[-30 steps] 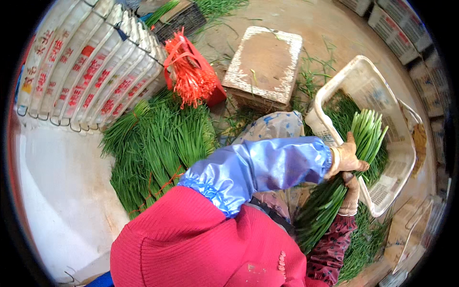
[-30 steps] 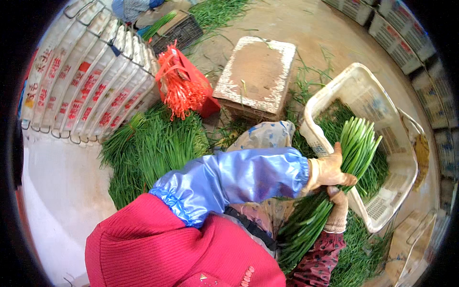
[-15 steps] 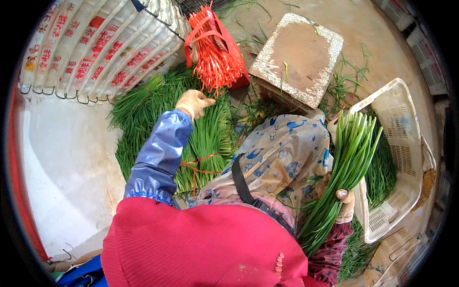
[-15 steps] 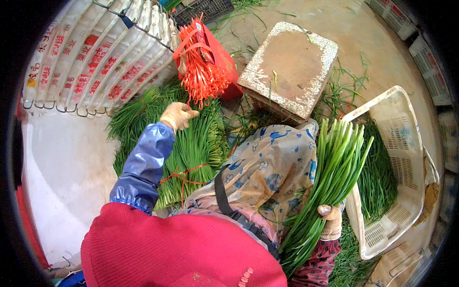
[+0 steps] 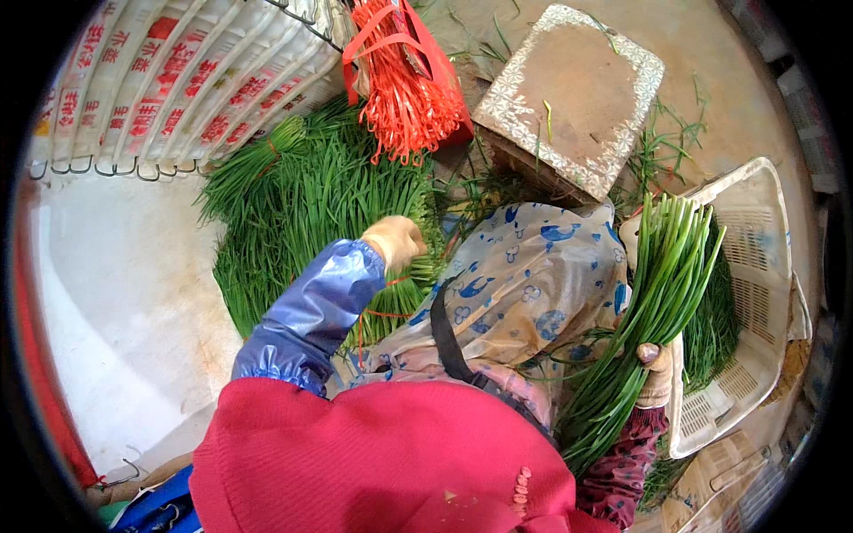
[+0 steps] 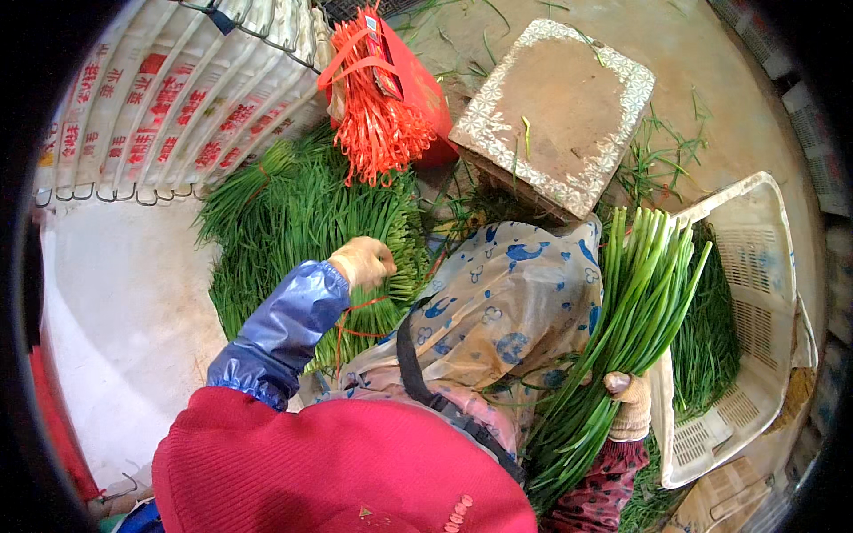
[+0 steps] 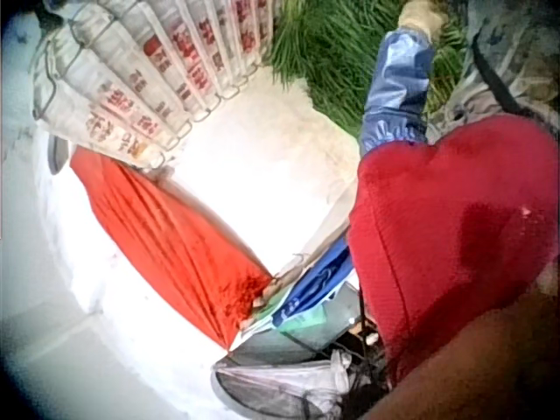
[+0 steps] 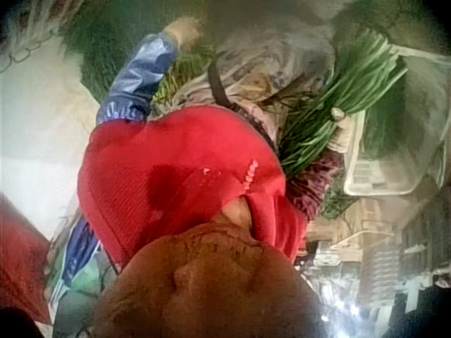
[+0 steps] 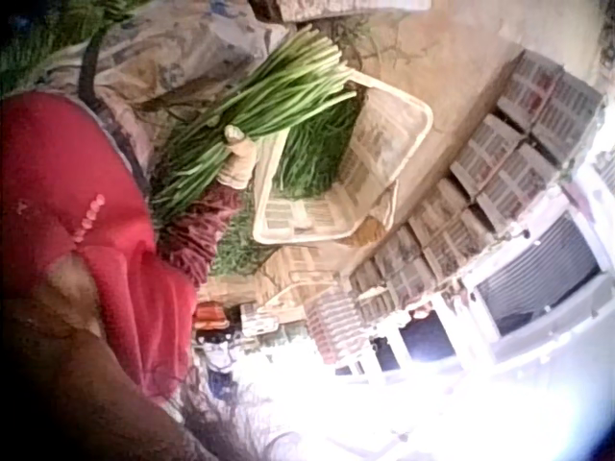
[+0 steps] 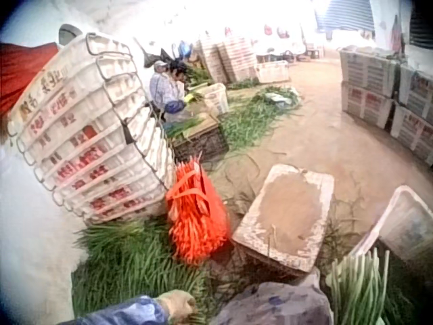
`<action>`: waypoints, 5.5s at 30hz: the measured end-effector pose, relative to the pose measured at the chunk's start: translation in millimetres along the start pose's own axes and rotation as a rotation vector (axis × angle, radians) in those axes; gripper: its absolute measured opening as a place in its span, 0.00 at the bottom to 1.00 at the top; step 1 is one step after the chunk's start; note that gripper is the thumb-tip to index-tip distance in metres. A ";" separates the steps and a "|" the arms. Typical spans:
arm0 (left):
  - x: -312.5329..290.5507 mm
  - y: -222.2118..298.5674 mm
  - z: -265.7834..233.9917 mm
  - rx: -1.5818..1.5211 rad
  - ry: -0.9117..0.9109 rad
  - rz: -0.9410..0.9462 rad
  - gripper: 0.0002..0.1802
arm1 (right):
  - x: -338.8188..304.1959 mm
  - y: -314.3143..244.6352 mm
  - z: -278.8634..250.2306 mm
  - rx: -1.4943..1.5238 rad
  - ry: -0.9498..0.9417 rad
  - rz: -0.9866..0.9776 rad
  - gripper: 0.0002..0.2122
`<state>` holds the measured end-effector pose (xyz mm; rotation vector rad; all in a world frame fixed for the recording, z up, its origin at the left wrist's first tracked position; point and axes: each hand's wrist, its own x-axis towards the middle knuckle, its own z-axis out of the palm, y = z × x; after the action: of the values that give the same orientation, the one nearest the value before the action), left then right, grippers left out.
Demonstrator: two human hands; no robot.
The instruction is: The person sorts through green leeks, removes yellowed or damaged leaves by hand, and bundles them together using red ties on a small stool.
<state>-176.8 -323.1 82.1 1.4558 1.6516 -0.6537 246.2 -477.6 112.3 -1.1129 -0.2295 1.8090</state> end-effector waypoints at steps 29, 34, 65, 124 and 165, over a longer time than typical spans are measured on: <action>-34.1 -70.1 101.7 1.019 -0.512 -0.063 0.16 | 15.3 22.7 -59.7 -0.256 -0.184 -0.124 0.33; -11.8 -134.7 122.8 1.098 -0.652 0.000 0.11 | 11.8 -7.0 -46.2 -0.246 -0.185 -0.130 0.29; 99.0 283.2 -39.1 -0.687 -0.566 0.825 0.59 | 69.1 -119.4 -16.3 -0.211 0.033 0.053 0.31; 101.2 585.1 492.1 1.525 0.007 1.467 0.68 | -176.5 50.0 -308.8 -1.243 1.408 -0.607 0.09; 169.9 656.3 375.0 -0.087 -1.287 1.021 0.40 | -98.0 -34.7 -396.0 -0.634 1.093 -0.005 0.56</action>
<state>550.6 -406.7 -171.0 1.1321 -0.0898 -0.6359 583.9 -657.0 -34.1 -2.3588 -0.1347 0.8926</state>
